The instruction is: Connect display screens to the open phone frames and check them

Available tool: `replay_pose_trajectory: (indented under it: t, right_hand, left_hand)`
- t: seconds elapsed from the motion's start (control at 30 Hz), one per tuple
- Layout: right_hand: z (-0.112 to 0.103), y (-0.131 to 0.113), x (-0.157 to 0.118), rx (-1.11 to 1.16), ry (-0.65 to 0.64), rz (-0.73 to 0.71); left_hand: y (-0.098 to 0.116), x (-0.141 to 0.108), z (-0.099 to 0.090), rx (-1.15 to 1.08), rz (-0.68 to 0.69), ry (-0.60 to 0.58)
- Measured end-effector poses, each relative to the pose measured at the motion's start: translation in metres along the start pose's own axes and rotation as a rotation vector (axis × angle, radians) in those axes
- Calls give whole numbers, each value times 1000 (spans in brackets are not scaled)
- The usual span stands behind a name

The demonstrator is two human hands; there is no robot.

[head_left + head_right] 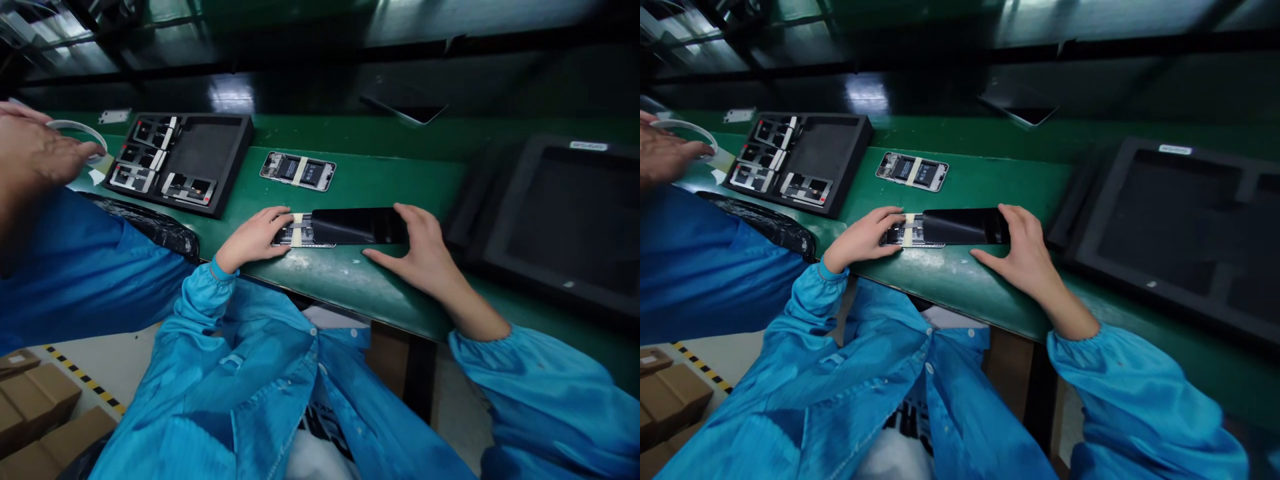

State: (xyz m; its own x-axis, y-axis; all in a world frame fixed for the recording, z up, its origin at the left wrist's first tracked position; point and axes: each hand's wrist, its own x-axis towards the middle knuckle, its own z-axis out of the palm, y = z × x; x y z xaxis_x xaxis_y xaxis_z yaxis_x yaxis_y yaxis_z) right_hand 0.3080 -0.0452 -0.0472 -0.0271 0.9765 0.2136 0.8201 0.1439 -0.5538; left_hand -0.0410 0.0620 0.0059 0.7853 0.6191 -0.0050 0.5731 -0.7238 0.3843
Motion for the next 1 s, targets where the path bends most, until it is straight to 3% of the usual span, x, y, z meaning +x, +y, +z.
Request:
replay_pose_trajectory:
  t: [0.23, 0.5, 0.7, 1.0]
  right_hand:
    - [17, 4, 25, -53, -108, -227]
    - [23, 5, 38, -40, -72, -348]
    - [15, -10, 41, 30, -44, -352]
    - [10, -34, 45, 166, -36, -238]
  left_hand:
    - [-27, 21, -8, -107, -70, -122]
    - [-56, 64, -25, -126, 57, -373]
    - [-65, 70, -27, -175, 73, -427]
    - [-64, 68, -31, -120, 76, -497]
